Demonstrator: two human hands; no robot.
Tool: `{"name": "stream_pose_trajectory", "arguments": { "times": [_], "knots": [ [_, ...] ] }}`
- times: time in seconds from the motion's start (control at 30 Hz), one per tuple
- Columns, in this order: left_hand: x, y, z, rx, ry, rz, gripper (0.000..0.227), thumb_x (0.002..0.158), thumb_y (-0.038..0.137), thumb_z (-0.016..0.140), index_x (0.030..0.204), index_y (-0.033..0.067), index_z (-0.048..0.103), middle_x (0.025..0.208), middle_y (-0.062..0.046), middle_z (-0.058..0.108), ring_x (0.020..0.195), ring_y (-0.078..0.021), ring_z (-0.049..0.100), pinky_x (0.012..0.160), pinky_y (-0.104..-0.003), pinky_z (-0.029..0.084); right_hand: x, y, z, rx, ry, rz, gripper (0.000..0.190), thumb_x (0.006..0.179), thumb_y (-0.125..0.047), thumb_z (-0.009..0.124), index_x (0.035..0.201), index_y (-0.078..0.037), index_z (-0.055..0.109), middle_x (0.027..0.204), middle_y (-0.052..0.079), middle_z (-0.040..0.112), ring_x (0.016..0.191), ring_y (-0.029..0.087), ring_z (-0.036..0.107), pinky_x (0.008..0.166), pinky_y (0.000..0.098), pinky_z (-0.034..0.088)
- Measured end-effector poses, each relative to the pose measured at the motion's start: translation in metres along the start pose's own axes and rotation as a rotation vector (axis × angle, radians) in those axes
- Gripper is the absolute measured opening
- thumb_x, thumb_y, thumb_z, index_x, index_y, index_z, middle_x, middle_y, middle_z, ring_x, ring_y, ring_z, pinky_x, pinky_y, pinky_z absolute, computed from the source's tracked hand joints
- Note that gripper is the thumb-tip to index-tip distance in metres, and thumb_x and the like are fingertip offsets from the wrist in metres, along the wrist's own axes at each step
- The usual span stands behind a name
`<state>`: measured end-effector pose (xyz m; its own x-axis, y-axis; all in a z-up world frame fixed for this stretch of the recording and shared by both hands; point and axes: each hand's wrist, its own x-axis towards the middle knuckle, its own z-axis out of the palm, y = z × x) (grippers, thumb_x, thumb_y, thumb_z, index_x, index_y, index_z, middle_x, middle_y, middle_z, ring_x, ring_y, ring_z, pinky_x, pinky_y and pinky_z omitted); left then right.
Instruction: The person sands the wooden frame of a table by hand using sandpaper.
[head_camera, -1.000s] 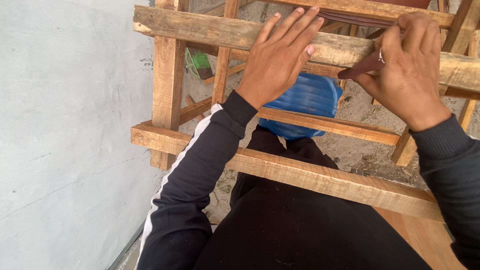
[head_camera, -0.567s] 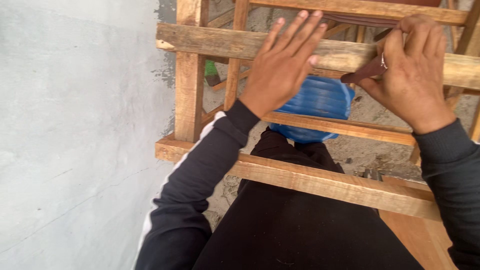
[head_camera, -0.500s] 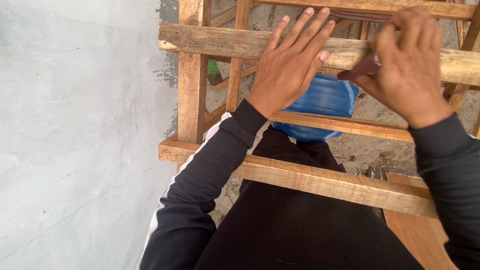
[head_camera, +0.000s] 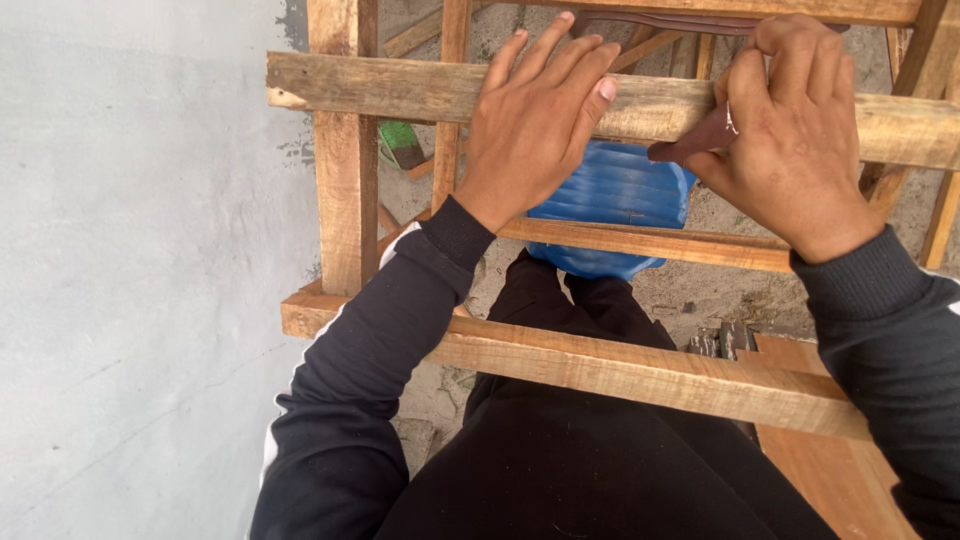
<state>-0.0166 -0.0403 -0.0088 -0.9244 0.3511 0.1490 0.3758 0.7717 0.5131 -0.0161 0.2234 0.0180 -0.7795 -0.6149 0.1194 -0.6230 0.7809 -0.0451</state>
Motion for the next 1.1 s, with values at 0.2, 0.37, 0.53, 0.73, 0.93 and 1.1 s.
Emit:
{"name": "stream_pose_trajectory", "arguments": {
  "times": [0.2, 0.37, 0.53, 0.73, 0.93, 1.1],
  "knots": [
    [0.001, -0.009, -0.004, -0.017, -0.016, 0.016, 0.047, 0.114, 0.039, 0.035, 0.133, 0.0104, 0.067, 0.132, -0.007, 0.070, 0.139, -0.0296, 0.053, 0.120, -0.051, 0.031, 0.003, 0.001, -0.008, 0.010, -0.015, -0.015, 0.070, 0.084, -0.056, 0.096, 0.102, 0.000, 0.057, 0.126, 0.019, 0.046, 0.121, 0.031, 0.044, 0.100, 0.0420, 0.041],
    [0.002, -0.008, -0.001, 0.009, 0.018, 0.017, 0.044, 0.113, 0.038, 0.038, 0.130, 0.0105, 0.068, 0.130, -0.006, 0.072, 0.136, -0.0281, 0.055, 0.119, -0.048, 0.034, 0.007, -0.004, -0.006, 0.020, -0.008, -0.002, 0.069, 0.080, -0.054, 0.096, 0.099, -0.002, 0.056, 0.127, 0.019, 0.046, 0.127, 0.032, 0.044, 0.106, 0.0438, 0.041],
    [-0.001, -0.008, 0.001, -0.007, -0.007, -0.001, 0.045, 0.111, 0.039, 0.039, 0.132, 0.0094, 0.067, 0.132, -0.006, 0.070, 0.138, -0.0272, 0.054, 0.121, -0.047, 0.032, 0.028, -0.026, 0.003, 0.008, 0.002, -0.054, 0.072, 0.081, -0.054, 0.095, 0.107, 0.002, 0.058, 0.126, 0.019, 0.048, 0.126, 0.033, 0.045, 0.107, 0.0448, 0.040],
    [-0.007, -0.019, -0.023, -0.002, -0.119, 0.025, 0.048, 0.112, 0.040, 0.038, 0.147, 0.0116, 0.055, 0.157, -0.006, 0.049, 0.153, -0.0227, 0.032, 0.131, -0.049, 0.018, 0.039, -0.035, 0.004, -0.046, -0.014, -0.067, 0.068, 0.083, -0.058, 0.092, 0.103, -0.003, 0.056, 0.124, 0.020, 0.050, 0.127, 0.034, 0.046, 0.103, 0.0424, 0.041],
    [-0.043, -0.053, -0.082, 0.268, -0.403, -0.051, 0.059, 0.112, 0.051, 0.037, 0.164, 0.0274, 0.022, 0.172, -0.003, 0.015, 0.159, -0.0222, 0.010, 0.127, -0.064, 0.000, 0.044, -0.054, 0.016, -0.097, -0.036, -0.002, 0.067, 0.081, -0.053, 0.092, 0.104, -0.003, 0.055, 0.127, 0.021, 0.048, 0.126, 0.031, 0.045, 0.105, 0.0403, 0.040],
    [-0.052, -0.085, -0.104, 0.288, -0.477, 0.017, 0.080, 0.105, 0.069, 0.048, 0.165, 0.0269, 0.017, 0.174, 0.000, 0.013, 0.161, -0.0212, 0.008, 0.130, -0.063, 0.000, 0.095, -0.106, 0.022, -0.254, 0.005, -0.099, 0.078, 0.063, -0.056, 0.092, 0.114, -0.006, 0.062, 0.125, 0.015, 0.050, 0.126, 0.029, 0.044, 0.104, 0.0386, 0.041]
  ]
}}
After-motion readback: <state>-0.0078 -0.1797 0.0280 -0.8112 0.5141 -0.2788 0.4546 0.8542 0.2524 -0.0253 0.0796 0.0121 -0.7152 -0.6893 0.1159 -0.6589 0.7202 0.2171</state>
